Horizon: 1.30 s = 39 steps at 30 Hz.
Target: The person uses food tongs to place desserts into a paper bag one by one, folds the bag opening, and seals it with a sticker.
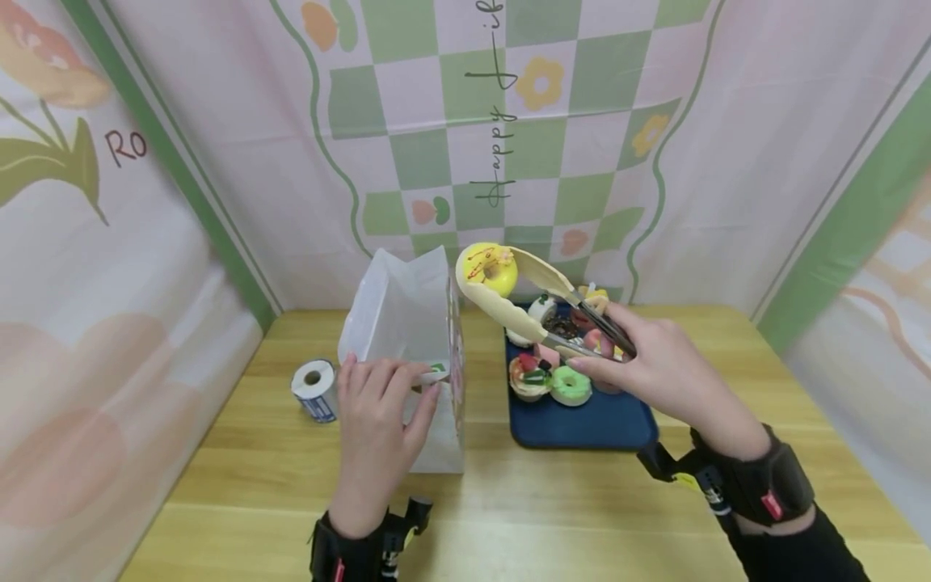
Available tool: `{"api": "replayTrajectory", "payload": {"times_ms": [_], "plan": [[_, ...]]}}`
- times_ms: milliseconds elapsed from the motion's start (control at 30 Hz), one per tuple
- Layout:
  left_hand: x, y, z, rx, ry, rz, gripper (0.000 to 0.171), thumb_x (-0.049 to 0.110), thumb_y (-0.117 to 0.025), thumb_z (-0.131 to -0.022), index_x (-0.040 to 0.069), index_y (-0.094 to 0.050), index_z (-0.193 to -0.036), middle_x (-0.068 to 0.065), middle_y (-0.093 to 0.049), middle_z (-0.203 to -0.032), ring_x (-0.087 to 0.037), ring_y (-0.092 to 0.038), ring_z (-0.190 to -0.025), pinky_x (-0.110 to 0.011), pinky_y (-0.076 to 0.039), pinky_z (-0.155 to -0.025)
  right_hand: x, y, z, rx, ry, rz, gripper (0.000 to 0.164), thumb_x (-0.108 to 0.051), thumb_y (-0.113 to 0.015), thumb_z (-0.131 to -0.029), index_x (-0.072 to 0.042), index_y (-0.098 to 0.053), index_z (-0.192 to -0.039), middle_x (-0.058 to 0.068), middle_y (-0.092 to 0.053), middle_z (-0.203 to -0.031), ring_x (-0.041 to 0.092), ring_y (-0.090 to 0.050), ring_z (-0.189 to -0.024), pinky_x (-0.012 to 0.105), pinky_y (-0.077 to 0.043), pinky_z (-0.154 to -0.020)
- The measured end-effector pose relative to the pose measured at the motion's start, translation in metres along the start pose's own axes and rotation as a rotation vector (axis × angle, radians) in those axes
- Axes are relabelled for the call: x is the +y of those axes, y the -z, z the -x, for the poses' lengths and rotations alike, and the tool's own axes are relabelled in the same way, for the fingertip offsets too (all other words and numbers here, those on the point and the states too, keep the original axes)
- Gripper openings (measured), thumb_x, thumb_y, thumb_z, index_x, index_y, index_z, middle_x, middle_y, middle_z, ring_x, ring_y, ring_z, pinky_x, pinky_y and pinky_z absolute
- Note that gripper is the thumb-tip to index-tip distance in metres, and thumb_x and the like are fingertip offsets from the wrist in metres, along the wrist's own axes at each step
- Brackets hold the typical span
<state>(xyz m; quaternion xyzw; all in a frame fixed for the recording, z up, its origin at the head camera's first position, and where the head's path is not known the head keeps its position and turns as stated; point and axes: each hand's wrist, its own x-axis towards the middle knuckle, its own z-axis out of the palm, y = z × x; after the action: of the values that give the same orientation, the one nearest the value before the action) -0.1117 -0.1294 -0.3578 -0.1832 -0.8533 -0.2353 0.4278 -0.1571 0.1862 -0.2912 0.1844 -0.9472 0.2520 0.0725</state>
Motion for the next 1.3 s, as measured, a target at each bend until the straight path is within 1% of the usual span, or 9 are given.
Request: {"api": "replayTrajectory", "payload": {"times_ms": [200, 367, 467, 600, 700, 833, 933, 1100, 1300], "plan": [[0.000, 0.000, 0.000, -0.002, 0.001, -0.003, 0.020, 0.028, -0.071, -0.086, 0.012, -0.069, -0.099, -0.004, -0.065, -0.092, -0.025, -0.053, -0.091, -0.062, -0.028, -0.105, -0.014, 0.001, -0.005, -0.027, 0.015, 0.008, 0.045, -0.062, -0.065, -0.084, -0.020, -0.053, -0.096, -0.002, -0.056, -0.076, 0.013, -0.049, -0.060, 0.026, -0.038, -0.054], [0.000, 0.000, 0.000, -0.001, 0.005, 0.004, 0.017, 0.027, -0.070, -0.087, 0.013, -0.069, -0.098, -0.004, -0.066, -0.093, -0.025, -0.053, -0.091, -0.061, -0.028, -0.106, -0.022, -0.004, -0.010, 0.010, 0.083, 0.034, 0.044, -0.060, -0.068, -0.082, -0.021, -0.051, -0.093, -0.005, -0.053, -0.073, 0.011, -0.045, -0.057, 0.025, -0.037, -0.053], [0.000, 0.001, 0.000, 0.004, 0.006, 0.014, 0.013, 0.025, -0.068, -0.089, 0.014, -0.069, -0.095, -0.003, -0.066, -0.092, -0.024, -0.053, -0.090, -0.060, -0.029, -0.105, -0.027, -0.008, -0.012, 0.017, 0.123, 0.037, 0.045, -0.059, -0.069, -0.081, -0.020, -0.052, -0.096, -0.005, -0.052, -0.073, 0.010, -0.045, -0.057, 0.025, -0.037, -0.053], [-0.001, 0.000, 0.000, 0.010, 0.000, 0.014, 0.009, 0.023, -0.067, -0.090, 0.014, -0.068, -0.093, -0.002, -0.066, -0.092, -0.023, -0.052, -0.090, -0.059, -0.030, -0.104, -0.034, -0.012, -0.013, 0.005, 0.141, 0.026, 0.054, -0.060, -0.069, -0.081, -0.020, -0.055, -0.114, -0.004, -0.052, -0.073, 0.011, -0.046, -0.059, 0.025, -0.038, -0.056], [-0.001, 0.001, 0.000, 0.006, 0.000, 0.008, 0.008, 0.021, -0.066, -0.090, 0.014, -0.068, -0.092, -0.002, -0.066, -0.092, -0.023, -0.053, -0.090, -0.059, -0.030, -0.104, -0.040, -0.015, -0.015, -0.006, 0.158, 0.011, 0.053, -0.062, -0.069, -0.081, -0.021, -0.055, -0.112, -0.005, -0.052, -0.073, 0.010, -0.046, -0.060, 0.025, -0.039, -0.058], [-0.001, 0.002, 0.000, -0.019, 0.017, 0.004, 0.008, 0.021, -0.065, -0.091, 0.014, -0.069, -0.093, -0.002, -0.067, -0.093, -0.023, -0.053, -0.092, -0.059, -0.029, -0.106, -0.047, -0.018, -0.017, -0.011, 0.193, -0.009, 0.045, -0.062, -0.068, -0.081, -0.023, -0.051, -0.095, -0.009, -0.052, -0.073, 0.007, -0.047, -0.058, 0.024, -0.041, -0.058], [-0.001, 0.003, 0.000, -0.034, 0.027, 0.006, 0.009, 0.022, -0.065, -0.092, 0.014, -0.069, -0.093, -0.002, -0.067, -0.094, -0.022, -0.052, -0.093, -0.059, -0.028, -0.107, -0.051, -0.020, -0.018, -0.012, 0.215, -0.020, 0.043, -0.061, -0.068, -0.081, -0.023, -0.052, -0.095, -0.010, -0.053, -0.072, 0.005, -0.048, -0.057, 0.023, -0.042, -0.056], [-0.002, 0.003, -0.001, -0.021, 0.010, 0.005, 0.009, 0.022, -0.064, -0.092, 0.014, -0.068, -0.091, -0.002, -0.066, -0.092, -0.023, -0.052, -0.091, -0.059, -0.029, -0.106, -0.056, -0.024, -0.021, -0.030, 0.211, -0.025, 0.046, -0.063, -0.066, -0.081, -0.022, -0.052, -0.095, -0.009, -0.053, -0.070, 0.005, -0.047, -0.056, 0.023, -0.041, -0.055], [-0.002, 0.004, 0.000, -0.032, 0.009, 0.004, 0.010, 0.023, -0.063, -0.093, 0.014, -0.068, -0.091, -0.001, -0.065, -0.093, -0.022, -0.052, -0.091, -0.058, -0.029, -0.106, -0.060, -0.026, -0.023, -0.049, 0.191, -0.033, 0.053, -0.066, -0.064, -0.081, -0.021, -0.056, -0.106, -0.010, -0.055, -0.070, 0.006, -0.048, -0.057, 0.024, -0.041, -0.056]]}}
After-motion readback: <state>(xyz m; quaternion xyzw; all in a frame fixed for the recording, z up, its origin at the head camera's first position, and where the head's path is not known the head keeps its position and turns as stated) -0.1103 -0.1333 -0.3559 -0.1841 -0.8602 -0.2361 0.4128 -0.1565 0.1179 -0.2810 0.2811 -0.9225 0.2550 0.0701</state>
